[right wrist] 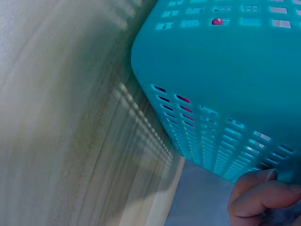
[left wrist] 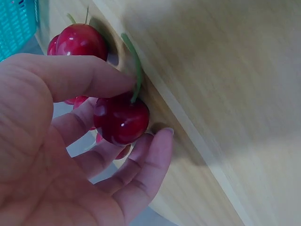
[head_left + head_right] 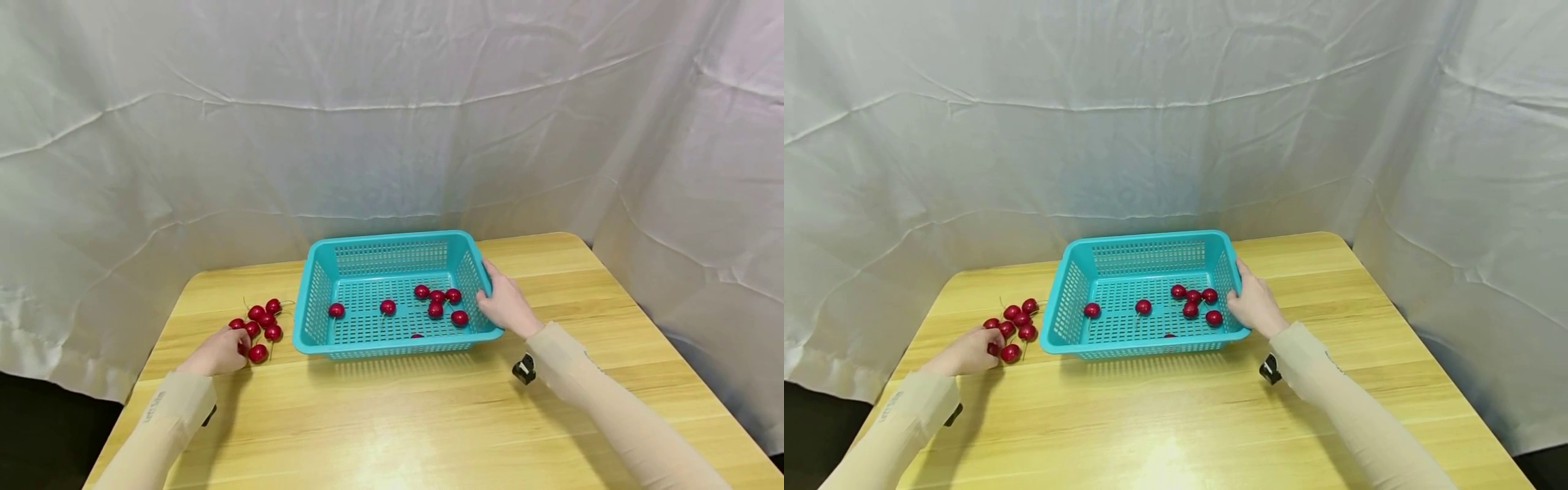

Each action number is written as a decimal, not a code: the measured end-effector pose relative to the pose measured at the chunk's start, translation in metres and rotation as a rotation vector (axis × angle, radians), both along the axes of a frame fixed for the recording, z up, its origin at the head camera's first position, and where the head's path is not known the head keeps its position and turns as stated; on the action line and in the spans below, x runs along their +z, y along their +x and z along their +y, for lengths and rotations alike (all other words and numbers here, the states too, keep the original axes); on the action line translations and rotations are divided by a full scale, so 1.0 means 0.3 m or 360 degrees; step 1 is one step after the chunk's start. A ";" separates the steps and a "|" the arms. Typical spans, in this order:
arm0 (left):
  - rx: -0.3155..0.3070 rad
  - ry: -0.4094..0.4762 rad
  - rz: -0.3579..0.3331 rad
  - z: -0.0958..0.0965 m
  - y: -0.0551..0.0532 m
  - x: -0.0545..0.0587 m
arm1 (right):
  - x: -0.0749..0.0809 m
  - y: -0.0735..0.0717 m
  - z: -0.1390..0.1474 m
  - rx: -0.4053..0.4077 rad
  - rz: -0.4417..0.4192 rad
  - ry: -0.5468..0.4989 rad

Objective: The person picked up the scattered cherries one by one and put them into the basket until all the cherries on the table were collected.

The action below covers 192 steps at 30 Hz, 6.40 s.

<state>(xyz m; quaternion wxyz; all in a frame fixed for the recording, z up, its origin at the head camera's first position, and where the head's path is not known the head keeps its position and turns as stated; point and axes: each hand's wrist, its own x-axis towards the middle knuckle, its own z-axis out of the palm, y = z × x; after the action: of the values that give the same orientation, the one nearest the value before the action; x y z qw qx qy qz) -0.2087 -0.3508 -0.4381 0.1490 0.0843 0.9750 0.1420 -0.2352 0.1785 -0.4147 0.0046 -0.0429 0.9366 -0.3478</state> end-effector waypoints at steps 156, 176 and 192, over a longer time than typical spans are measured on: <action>-0.0634 -0.0146 -0.0180 0.875 -0.172 0.296 | 0.006 0.010 0.010 -0.0023 -0.0002 -0.0013; -0.0720 -0.0167 -0.0321 0.879 -0.216 0.257 | 0.001 0.013 -0.004 -0.0023 -0.0004 0.0009; -0.0718 -0.0199 -0.0288 0.863 -0.213 0.299 | 0.007 0.012 -0.012 -0.0022 -0.0015 0.0003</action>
<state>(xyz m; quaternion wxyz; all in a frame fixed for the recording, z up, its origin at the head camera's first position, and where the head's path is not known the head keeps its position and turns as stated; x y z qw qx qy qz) -0.2726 -0.0917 -0.3483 0.2684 0.2773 0.9211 0.0515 -0.2317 0.1750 -0.4125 0.0065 -0.0349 0.9371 -0.3471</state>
